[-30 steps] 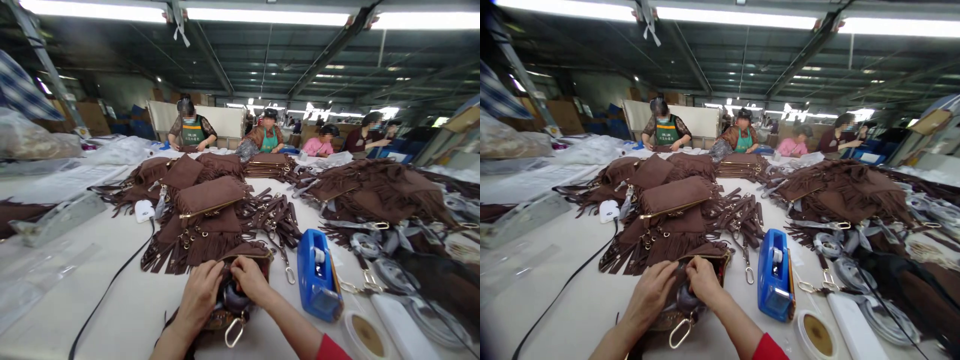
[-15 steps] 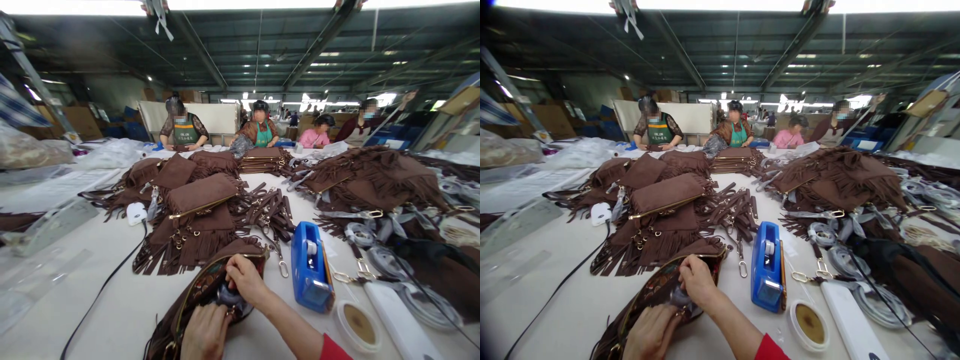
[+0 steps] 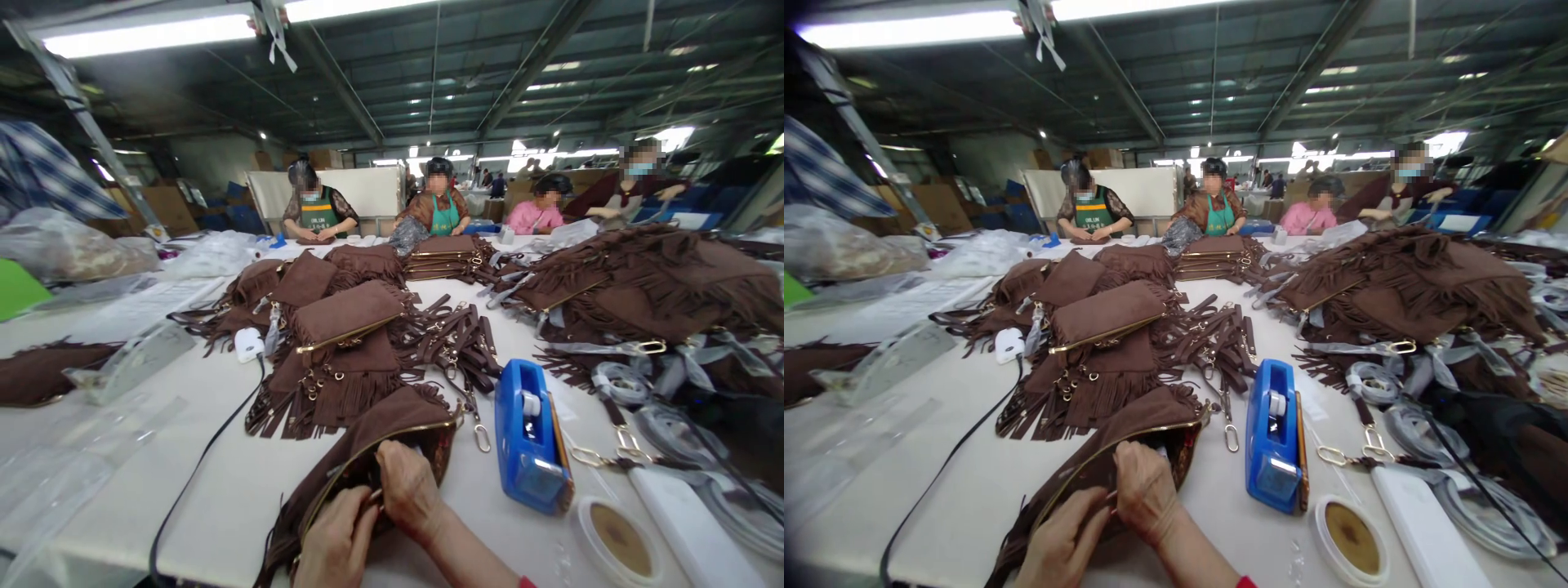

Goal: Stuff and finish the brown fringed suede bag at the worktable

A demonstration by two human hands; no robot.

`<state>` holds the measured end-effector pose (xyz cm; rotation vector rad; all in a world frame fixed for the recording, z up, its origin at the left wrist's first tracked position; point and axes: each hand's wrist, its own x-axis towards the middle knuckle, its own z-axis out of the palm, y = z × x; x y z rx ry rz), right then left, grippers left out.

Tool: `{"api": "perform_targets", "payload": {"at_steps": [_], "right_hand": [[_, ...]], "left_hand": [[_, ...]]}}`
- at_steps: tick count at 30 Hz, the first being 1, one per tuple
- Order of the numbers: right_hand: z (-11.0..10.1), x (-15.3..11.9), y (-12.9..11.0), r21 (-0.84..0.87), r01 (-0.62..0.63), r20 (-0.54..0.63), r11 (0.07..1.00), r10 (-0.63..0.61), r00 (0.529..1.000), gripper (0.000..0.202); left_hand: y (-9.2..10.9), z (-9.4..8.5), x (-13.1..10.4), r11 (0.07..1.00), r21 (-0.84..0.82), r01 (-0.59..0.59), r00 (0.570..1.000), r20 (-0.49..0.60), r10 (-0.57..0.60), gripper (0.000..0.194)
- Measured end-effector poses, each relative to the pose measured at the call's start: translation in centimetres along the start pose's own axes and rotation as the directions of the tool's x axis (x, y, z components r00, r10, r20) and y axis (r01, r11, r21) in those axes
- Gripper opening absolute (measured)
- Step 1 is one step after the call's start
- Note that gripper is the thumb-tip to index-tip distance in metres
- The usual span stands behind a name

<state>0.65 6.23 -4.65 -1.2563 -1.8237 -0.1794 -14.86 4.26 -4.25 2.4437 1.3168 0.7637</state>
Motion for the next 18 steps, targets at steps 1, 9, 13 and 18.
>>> {"api": "perform_targets", "payload": {"at_steps": [1,9,13,18], "right_hand": [[-0.2,0.4,0.2,-0.015,0.008,0.044,1.0,-0.007,0.999,0.026],[-1.7,4.3,0.4,-0.144,-0.076,0.47,0.987,0.136,0.872,0.014],[-1.8,6.3,-0.5,-0.159,-0.164,0.556,0.974,0.226,0.8,0.02],[-1.4,7.6,-0.8,-0.145,-0.23,0.562,0.962,0.271,0.782,0.021]], "left_hand": [[-0.7,-0.3,-0.6,0.996,0.071,-0.062,0.998,-0.008,0.063,0.02],[-1.3,-3.4,1.0,0.829,0.473,0.297,0.916,0.105,-0.388,0.037],[-1.3,-5.7,4.8,0.831,0.405,0.381,0.846,0.211,-0.49,0.041],[-3.5,-7.6,6.9,0.871,0.383,0.307,0.855,0.29,-0.429,0.042]]}}
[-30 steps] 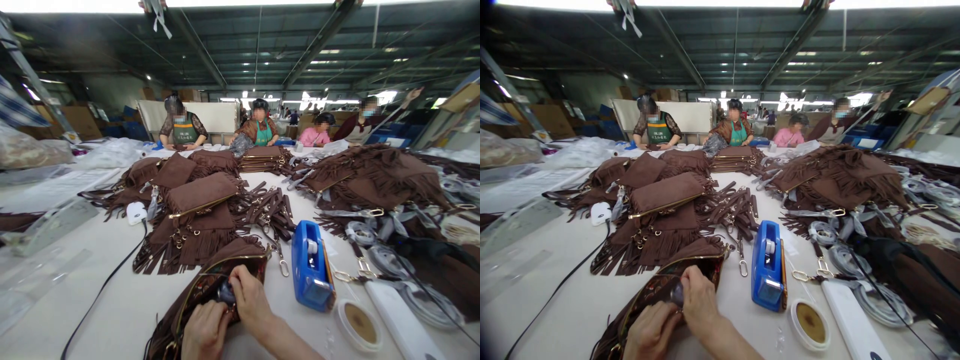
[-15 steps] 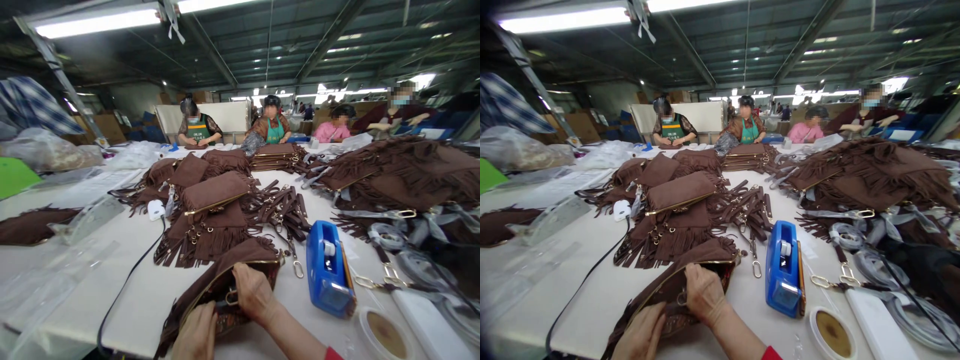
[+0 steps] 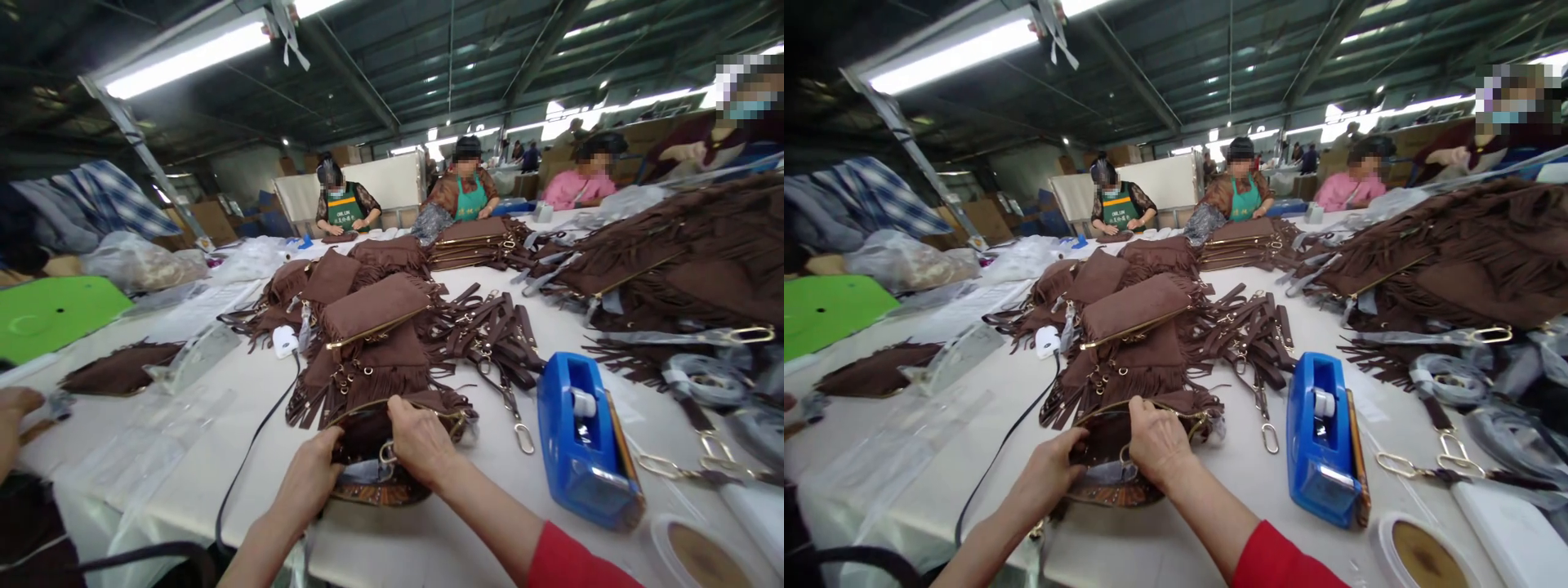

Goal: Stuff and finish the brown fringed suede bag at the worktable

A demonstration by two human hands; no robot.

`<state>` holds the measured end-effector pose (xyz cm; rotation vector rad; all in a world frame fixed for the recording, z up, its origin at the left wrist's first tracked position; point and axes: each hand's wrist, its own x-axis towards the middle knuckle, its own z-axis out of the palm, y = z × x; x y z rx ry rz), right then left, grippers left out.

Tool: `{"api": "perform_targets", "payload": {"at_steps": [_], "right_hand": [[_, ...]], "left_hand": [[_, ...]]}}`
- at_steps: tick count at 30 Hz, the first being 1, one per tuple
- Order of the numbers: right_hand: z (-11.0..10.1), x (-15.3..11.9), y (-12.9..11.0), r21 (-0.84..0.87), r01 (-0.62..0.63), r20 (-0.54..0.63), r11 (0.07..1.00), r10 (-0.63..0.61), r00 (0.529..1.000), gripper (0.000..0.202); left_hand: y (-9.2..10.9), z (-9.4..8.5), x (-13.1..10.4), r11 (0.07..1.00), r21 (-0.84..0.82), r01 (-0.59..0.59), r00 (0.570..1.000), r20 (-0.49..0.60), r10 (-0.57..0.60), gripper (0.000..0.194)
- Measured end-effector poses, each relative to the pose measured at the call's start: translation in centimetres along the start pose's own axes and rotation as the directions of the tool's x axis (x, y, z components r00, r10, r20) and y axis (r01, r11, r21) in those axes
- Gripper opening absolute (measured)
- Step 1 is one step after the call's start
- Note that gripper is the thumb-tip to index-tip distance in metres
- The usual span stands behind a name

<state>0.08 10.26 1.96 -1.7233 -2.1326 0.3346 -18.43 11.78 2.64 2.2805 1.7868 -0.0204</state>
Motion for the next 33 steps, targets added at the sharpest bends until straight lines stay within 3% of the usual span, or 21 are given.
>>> {"api": "perform_targets", "payload": {"at_steps": [4,10,17,23,28,33], "right_hand": [[0.3,0.8,-0.3,0.014,-0.01,0.011,1.0,0.009,1.0,0.021],[0.4,2.0,-0.4,0.029,-0.032,0.022,0.999,0.032,0.999,0.021],[0.6,2.6,-0.5,0.028,-0.043,0.039,0.999,0.042,0.998,0.022],[0.7,2.7,-0.4,0.004,-0.029,0.051,1.0,0.028,0.998,0.02],[0.8,2.2,-0.1,-0.015,0.048,0.054,0.999,-0.047,0.997,0.017],[0.9,1.9,-0.6,-0.032,0.152,0.109,0.988,-0.148,0.983,0.017]], "left_hand": [[-0.9,0.0,0.5,0.996,0.064,-0.063,0.997,0.04,0.06,0.054],[-1.2,0.0,1.8,0.986,0.137,-0.091,0.994,0.066,0.083,0.042],[-0.6,1.8,0.9,0.965,0.26,-0.047,0.999,0.01,0.046,0.01],[0.7,2.8,1.1,0.95,0.312,0.019,0.999,-0.051,-0.003,0.018],[-0.6,3.1,0.5,0.965,0.257,-0.049,0.998,-0.029,0.058,0.023],[-3.2,3.1,0.7,0.985,0.066,-0.159,0.987,0.006,0.159,0.019]]}}
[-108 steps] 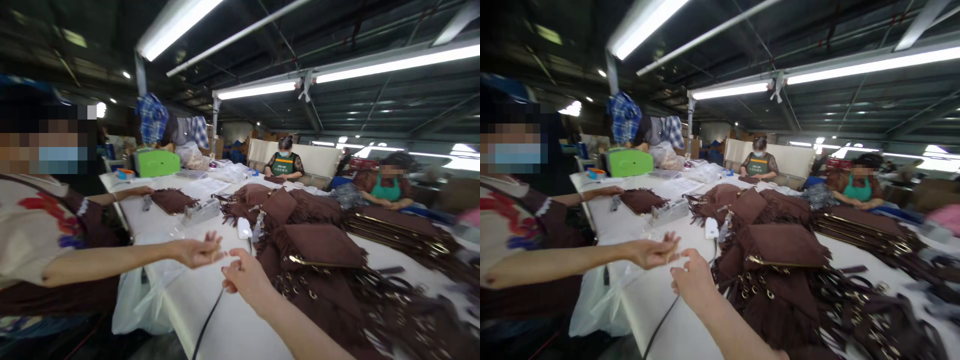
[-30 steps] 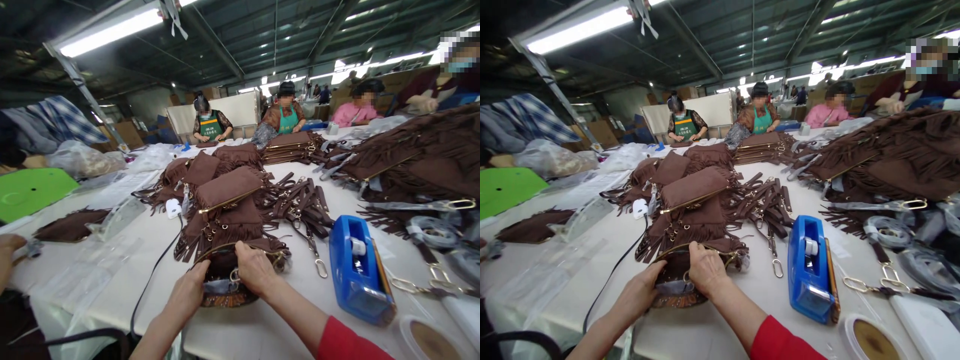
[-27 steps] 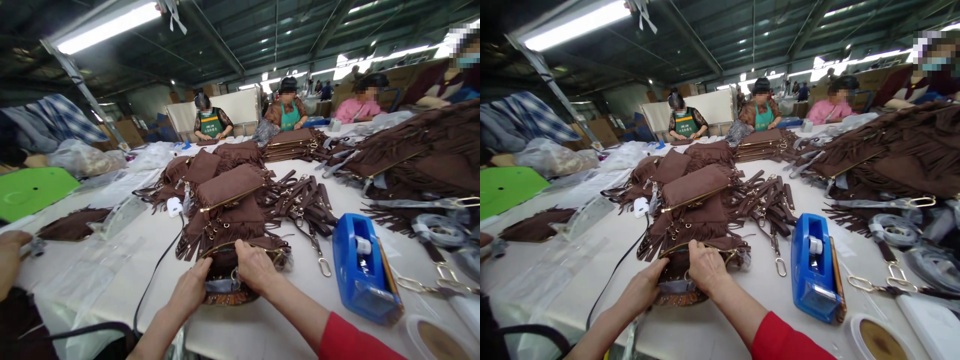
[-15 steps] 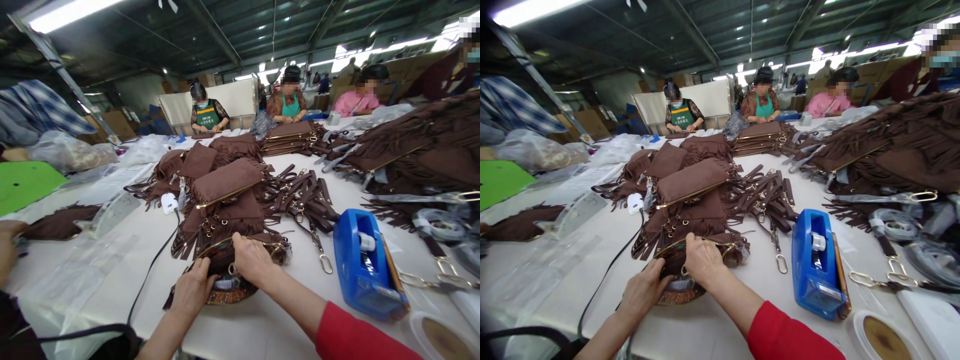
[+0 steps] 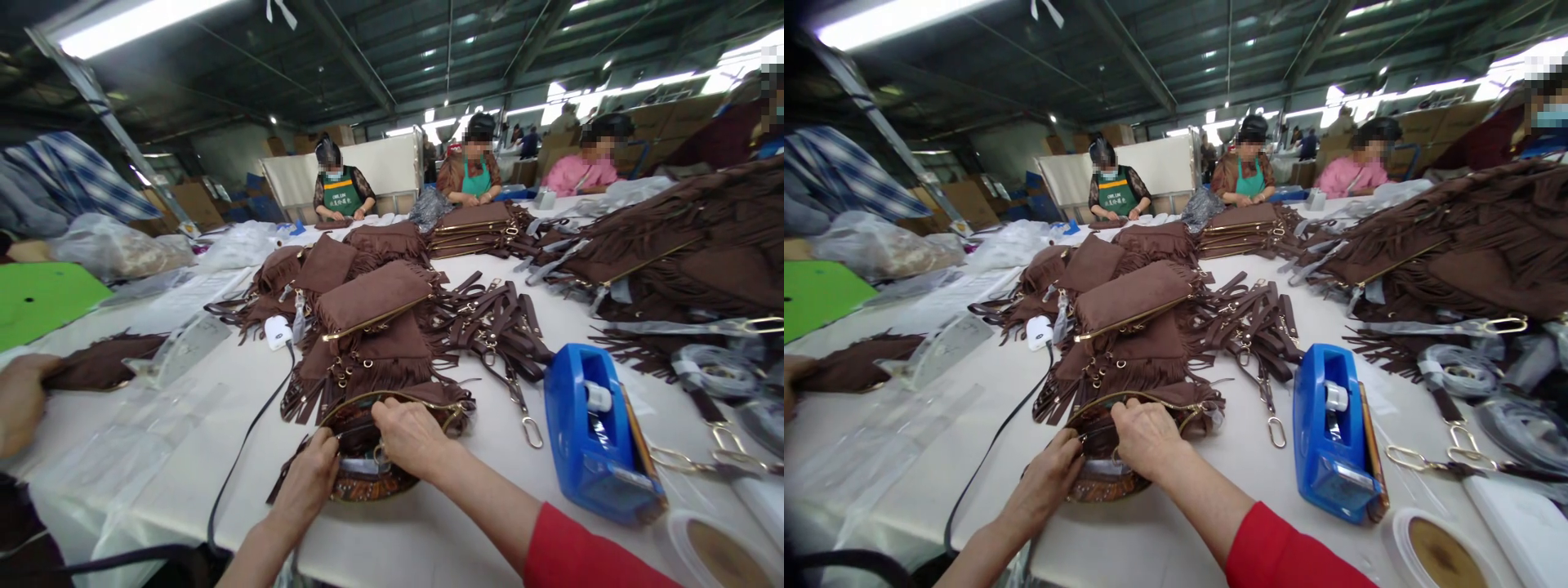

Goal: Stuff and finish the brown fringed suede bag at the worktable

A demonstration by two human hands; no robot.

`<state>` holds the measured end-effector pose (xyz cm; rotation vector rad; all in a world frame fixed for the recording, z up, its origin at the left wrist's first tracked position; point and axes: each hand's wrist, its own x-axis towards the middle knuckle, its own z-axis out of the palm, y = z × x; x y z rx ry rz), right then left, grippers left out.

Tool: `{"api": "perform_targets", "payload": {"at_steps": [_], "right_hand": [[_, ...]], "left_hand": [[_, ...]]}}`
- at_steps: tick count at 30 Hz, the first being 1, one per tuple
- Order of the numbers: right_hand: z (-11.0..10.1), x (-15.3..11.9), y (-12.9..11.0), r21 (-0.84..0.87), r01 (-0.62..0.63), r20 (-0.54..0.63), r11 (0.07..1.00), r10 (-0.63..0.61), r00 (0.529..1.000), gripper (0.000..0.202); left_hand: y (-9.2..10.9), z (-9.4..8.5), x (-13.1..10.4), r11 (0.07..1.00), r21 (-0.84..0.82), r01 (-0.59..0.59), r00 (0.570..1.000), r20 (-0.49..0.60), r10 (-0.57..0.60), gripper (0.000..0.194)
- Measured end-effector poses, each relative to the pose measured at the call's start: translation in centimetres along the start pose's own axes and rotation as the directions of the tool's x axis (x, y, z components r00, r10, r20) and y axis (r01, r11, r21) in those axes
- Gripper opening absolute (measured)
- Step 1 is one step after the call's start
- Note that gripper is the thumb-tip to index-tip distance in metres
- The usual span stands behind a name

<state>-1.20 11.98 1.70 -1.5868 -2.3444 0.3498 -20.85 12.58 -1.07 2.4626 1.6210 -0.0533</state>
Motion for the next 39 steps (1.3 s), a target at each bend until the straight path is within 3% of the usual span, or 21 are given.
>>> {"api": "perform_targets", "payload": {"at_steps": [4,14,24,39], "right_hand": [[-0.2,0.2,-0.8,-0.024,0.029,0.04,0.999,-0.028,0.999,0.022],[0.3,0.1,-1.1,-0.065,-0.001,0.038,0.998,0.004,0.999,0.022],[1.1,0.5,-2.8,-0.093,0.093,0.048,0.991,-0.089,0.995,0.017],[1.6,1.0,-3.9,-0.131,0.07,0.088,0.989,-0.059,0.994,0.018]], "left_hand": [[-1.0,-0.6,1.0,0.989,-0.148,-0.029,0.999,0.022,0.032,0.018],[-1.0,-2.7,2.0,0.941,-0.313,0.125,0.988,0.121,-0.091,0.017],[-1.9,-2.9,3.4,0.888,-0.427,0.173,0.967,0.245,-0.07,0.014],[-3.2,-2.4,3.1,0.901,-0.433,0.034,0.988,0.152,0.036,0.014]]}}
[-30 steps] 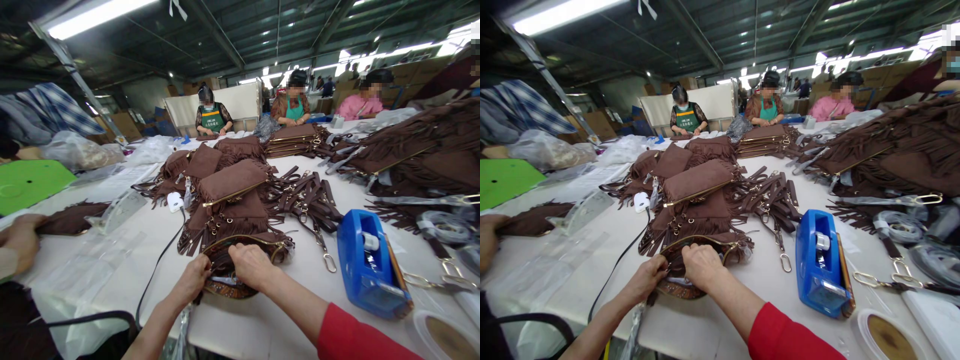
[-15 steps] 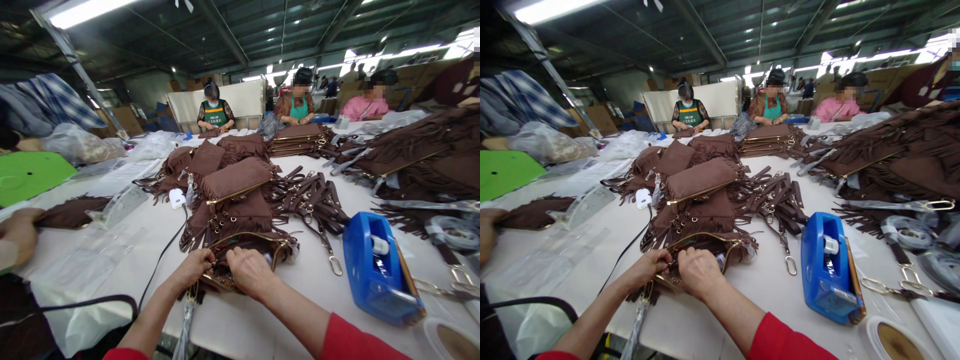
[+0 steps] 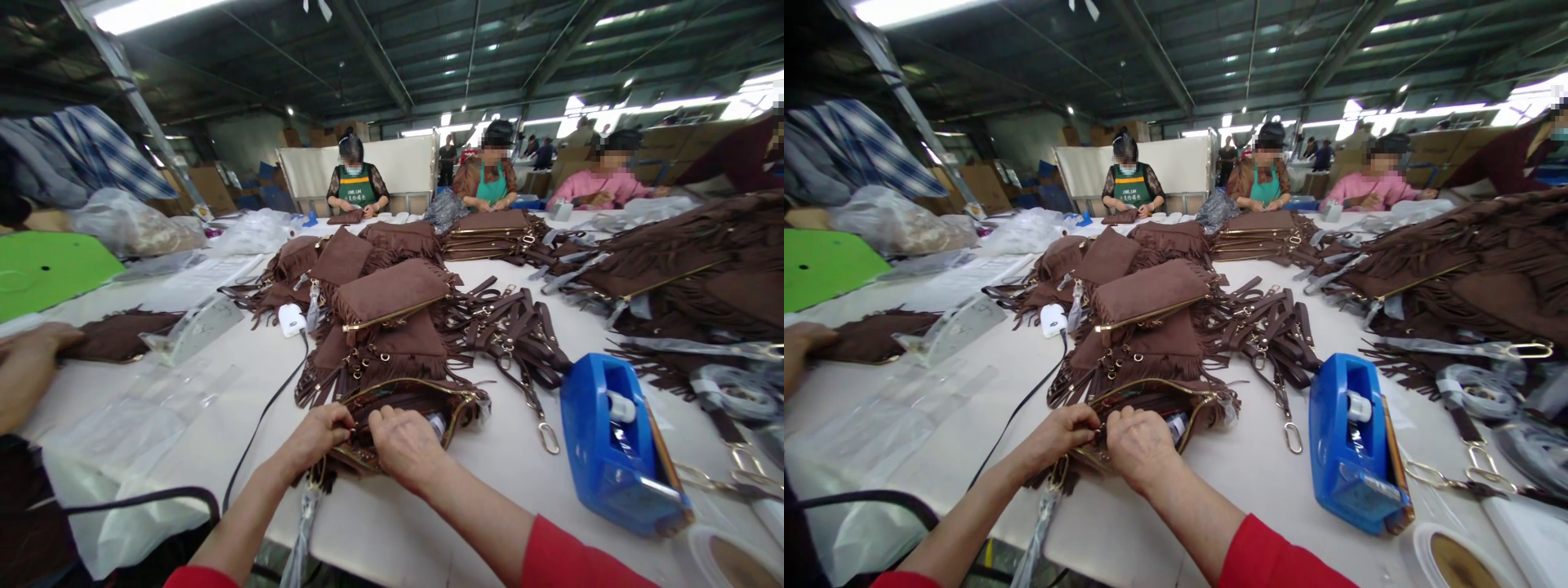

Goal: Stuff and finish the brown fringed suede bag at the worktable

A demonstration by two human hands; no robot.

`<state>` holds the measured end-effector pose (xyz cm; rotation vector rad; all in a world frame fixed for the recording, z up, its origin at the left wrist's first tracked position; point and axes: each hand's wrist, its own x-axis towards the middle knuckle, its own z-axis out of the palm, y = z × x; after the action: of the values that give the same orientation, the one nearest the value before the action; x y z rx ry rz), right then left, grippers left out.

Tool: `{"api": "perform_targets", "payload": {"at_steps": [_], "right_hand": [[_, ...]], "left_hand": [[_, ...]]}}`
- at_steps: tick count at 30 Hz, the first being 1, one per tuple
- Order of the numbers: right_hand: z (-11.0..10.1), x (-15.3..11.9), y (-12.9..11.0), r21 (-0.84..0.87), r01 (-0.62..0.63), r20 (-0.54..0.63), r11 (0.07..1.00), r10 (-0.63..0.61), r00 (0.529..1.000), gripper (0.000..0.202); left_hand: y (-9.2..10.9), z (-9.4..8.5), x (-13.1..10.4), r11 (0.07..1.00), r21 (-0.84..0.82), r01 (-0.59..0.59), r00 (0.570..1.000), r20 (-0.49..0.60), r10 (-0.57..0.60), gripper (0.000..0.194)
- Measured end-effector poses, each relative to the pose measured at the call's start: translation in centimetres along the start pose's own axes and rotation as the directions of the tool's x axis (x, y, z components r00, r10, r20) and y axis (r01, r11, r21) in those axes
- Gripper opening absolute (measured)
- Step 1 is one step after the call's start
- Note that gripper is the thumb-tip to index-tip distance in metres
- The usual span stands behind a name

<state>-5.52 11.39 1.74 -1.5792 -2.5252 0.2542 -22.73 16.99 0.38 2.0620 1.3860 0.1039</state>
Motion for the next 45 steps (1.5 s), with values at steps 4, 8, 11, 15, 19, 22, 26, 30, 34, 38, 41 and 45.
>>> {"api": "perform_targets", "payload": {"at_steps": [4,8,11,15,19,22,26,30,34,38,41,45], "right_hand": [[-0.1,0.0,0.0,0.002,0.002,0.007,1.0,-0.002,1.0,0.018],[-0.1,-0.2,0.1,0.003,0.03,0.012,1.0,-0.03,0.999,0.019],[-0.2,-0.4,0.4,0.007,0.068,0.015,0.998,-0.068,0.998,0.018],[-0.2,-0.5,0.8,0.011,0.103,0.027,0.995,-0.104,0.994,0.018],[-0.2,-0.5,0.7,0.014,0.097,0.032,0.995,-0.097,0.995,0.02],[-0.1,-0.5,0.6,0.02,0.087,0.027,0.996,-0.087,0.996,0.021],[-0.2,-0.5,0.7,0.032,0.081,0.017,0.996,-0.082,0.997,0.019],[-0.3,-0.5,1.1,0.047,0.064,0.0,0.997,-0.065,0.998,0.017],[-0.5,-0.2,1.5,0.07,0.034,-0.014,0.997,-0.034,0.999,0.018],[-1.0,0.5,2.1,0.105,-0.016,-0.036,0.994,0.02,0.999,0.023],[-1.4,1.1,2.5,0.137,-0.054,-0.037,0.989,0.06,0.997,0.027],[-1.8,2.0,2.8,0.172,-0.077,-0.006,0.982,0.08,0.997,0.032]], "left_hand": [[-0.2,0.0,-0.2,1.0,0.008,-0.016,1.0,0.002,0.016,0.017],[0.3,-0.1,-0.1,0.999,0.038,-0.024,1.0,0.021,0.023,0.018],[0.7,-0.2,0.1,0.997,0.073,-0.017,1.0,0.026,0.016,0.015],[1.2,-0.1,0.2,0.991,0.132,-0.013,0.999,0.035,0.008,0.013],[1.7,-0.2,0.2,0.978,0.207,-0.024,0.996,0.087,0.005,0.013],[2.2,-0.5,0.1,0.965,0.258,-0.049,0.991,0.131,0.015,0.014],[2.9,-0.7,-0.3,0.949,0.304,-0.08,0.987,0.16,0.033,0.017],[3.6,-0.9,-1.2,0.945,0.317,-0.084,0.986,0.163,0.033,0.018],[4.0,-1.4,-2.1,0.966,0.243,-0.094,0.987,0.146,0.06,0.014],[4.4,-1.3,-2.6,0.989,0.105,-0.108,0.993,0.058,0.102,0.008],[4.6,0.0,-2.6,0.998,-0.051,-0.047,0.999,-0.019,0.046,0.003],[4.6,2.2,-2.6,0.956,-0.286,0.063,0.994,-0.065,-0.085,0.011]]}}
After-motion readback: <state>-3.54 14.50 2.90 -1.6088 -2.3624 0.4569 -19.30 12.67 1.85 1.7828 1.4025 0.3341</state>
